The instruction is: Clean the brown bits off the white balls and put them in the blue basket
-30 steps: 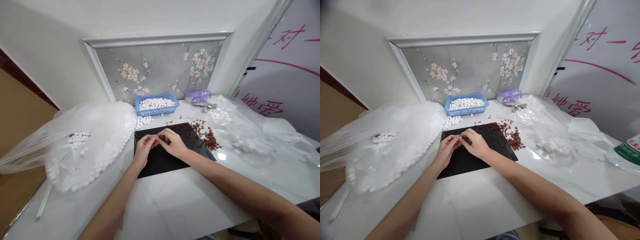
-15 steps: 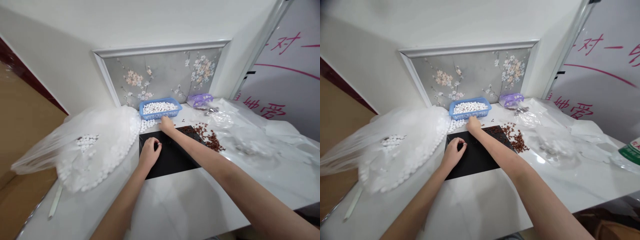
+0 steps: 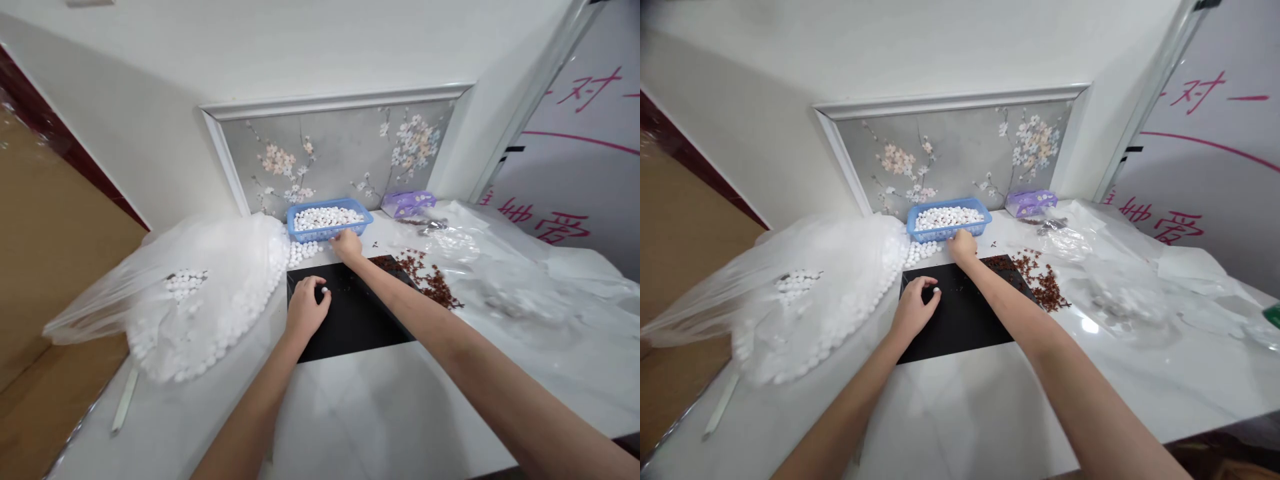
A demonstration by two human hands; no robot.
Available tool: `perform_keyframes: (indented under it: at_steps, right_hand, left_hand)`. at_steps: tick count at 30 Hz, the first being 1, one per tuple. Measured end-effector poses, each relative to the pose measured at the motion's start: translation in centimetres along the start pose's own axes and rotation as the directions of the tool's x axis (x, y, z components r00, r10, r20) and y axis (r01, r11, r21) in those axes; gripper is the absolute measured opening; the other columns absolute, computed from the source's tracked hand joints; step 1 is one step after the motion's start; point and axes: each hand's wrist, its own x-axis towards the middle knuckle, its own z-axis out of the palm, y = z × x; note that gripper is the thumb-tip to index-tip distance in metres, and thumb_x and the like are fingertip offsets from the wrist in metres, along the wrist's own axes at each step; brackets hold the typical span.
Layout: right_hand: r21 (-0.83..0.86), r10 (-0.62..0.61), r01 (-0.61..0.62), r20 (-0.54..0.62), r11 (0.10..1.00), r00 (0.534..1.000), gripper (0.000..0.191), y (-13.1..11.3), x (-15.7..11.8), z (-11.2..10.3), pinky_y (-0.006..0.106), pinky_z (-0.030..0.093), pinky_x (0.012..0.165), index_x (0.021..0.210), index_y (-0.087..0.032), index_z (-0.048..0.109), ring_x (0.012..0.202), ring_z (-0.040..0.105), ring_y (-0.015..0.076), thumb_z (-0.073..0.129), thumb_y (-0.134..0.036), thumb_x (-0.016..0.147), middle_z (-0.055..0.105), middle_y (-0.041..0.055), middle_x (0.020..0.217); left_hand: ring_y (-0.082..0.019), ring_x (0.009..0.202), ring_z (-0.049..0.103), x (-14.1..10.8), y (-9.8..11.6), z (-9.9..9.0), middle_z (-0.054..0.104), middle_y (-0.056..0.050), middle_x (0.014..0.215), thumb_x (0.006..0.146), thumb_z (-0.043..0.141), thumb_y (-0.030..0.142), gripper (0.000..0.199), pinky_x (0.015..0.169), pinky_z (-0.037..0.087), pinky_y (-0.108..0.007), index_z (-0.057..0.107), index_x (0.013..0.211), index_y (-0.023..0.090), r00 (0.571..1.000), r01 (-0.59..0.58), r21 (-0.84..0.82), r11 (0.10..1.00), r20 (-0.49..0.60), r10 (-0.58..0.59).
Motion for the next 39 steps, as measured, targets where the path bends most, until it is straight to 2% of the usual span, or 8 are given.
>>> perform_keyframes:
  at_steps: [5,8,11,14,18,22,32,39]
  right_hand:
    - [0.216,-0.158,0.117,0.182,0.969,0.971,0.036,0.9,-7.0,-1.4,0.022,0.040,0.056,0.078,-0.014,0.070,0.064,0.057,0.0135,0.054,-0.046,0.076,0.065,0.0033,0.067]
    - [0.505,-0.232,0.035,0.333,0.862,0.914,0.039,2.0,-10.3,-2.8,0.021,0.037,0.051,0.076,-0.012,0.070,0.054,0.049,0.0092,0.057,-0.048,0.073,0.059,0.0012,0.058]
    - [0.523,-0.255,-0.009,0.430,0.852,0.866,0.043,3.2,-10.8,-4.0,0.021,0.032,0.046,0.081,-0.012,0.070,0.047,0.041,0.0073,0.055,-0.052,0.073,0.052,-0.0017,0.052]
    - [0.403,-0.310,0.181,0.280,0.897,0.909,0.036,4.8,-9.1,-5.0,0.023,0.038,0.054,0.089,-0.013,0.068,0.056,0.048,0.0099,0.056,-0.045,0.075,0.056,-0.0003,0.062]
    - [-0.049,-0.289,0.287,-0.047,0.957,0.956,0.030,7.1,-6.7,-5.9,0.027,0.043,0.068,0.102,-0.016,0.063,0.076,0.058,0.0167,0.057,-0.028,0.075,0.061,0.0066,0.091]
    - [-0.300,-0.350,0.357,0.077,0.885,0.934,0.020,8.2,-6.3,-6.0,0.028,0.043,0.069,0.094,-0.019,0.065,0.085,0.060,0.0199,0.050,-0.021,0.080,0.061,0.0076,0.103]
    - [-0.321,-0.373,0.395,0.131,0.861,0.919,0.020,8.7,-5.9,-5.9,0.028,0.043,0.076,0.088,-0.017,0.066,0.088,0.059,0.0199,0.049,-0.014,0.079,0.064,0.0082,0.098]
    - [-0.177,-0.437,0.432,0.013,0.884,0.899,0.014,8.3,-6.1,-6.2,0.028,0.043,0.073,0.082,-0.016,0.063,0.080,0.058,0.0174,0.049,-0.016,0.080,0.063,0.0069,0.090]
  left_hand:
    - [-0.021,0.091,0.055,0.0,0.2,-0.1,0.057,-0.009,0.110,0.078,0.054,0.026,0.039,0.085,0.043,-0.036,0.051,0.117,0.021,0.995,0.008,-0.092,0.996,-0.103,-0.018]
    - [-0.019,0.087,0.057,-0.1,0.6,-0.2,0.062,-0.006,0.102,0.079,0.053,0.027,0.032,0.085,0.043,-0.035,0.058,0.110,0.024,0.998,-0.058,-0.151,0.987,-0.033,0.053]
    - [-0.019,0.080,0.058,-0.1,0.9,-0.1,0.065,-0.004,0.090,0.077,0.056,0.027,0.023,0.081,0.044,-0.033,0.066,0.098,0.026,0.998,-0.054,-0.231,0.971,0.025,0.062]
    - [-0.017,0.074,0.058,0.0,1.1,0.0,0.066,-0.004,0.087,0.075,0.058,0.030,0.020,0.072,0.046,-0.029,0.067,0.092,0.025,1.000,0.003,-0.270,0.963,0.014,0.001]
    - [-0.017,0.072,0.060,0.3,1.4,-0.1,0.067,-0.003,0.081,0.071,0.063,0.034,0.017,0.064,0.046,-0.026,0.068,0.084,0.023,0.996,0.083,-0.324,0.942,-0.012,-0.092]
    - [-0.018,0.076,0.062,0.4,1.6,-0.3,0.068,-0.003,0.081,0.071,0.063,0.037,0.020,0.065,0.045,-0.025,0.067,0.083,0.022,0.989,0.139,-0.398,0.907,0.014,-0.146]
    - [-0.017,0.076,0.062,0.3,1.1,0.0,0.068,-0.004,0.081,0.070,0.064,0.039,0.023,0.066,0.046,-0.026,0.066,0.084,0.021,0.980,0.184,-0.402,0.897,0.146,-0.136]
    - [-0.015,0.072,0.061,0.6,1.1,-0.3,0.066,-0.003,0.077,0.067,0.067,0.038,0.024,0.067,0.047,-0.025,0.065,0.082,0.019,0.965,0.241,-0.495,0.835,0.213,-0.152]
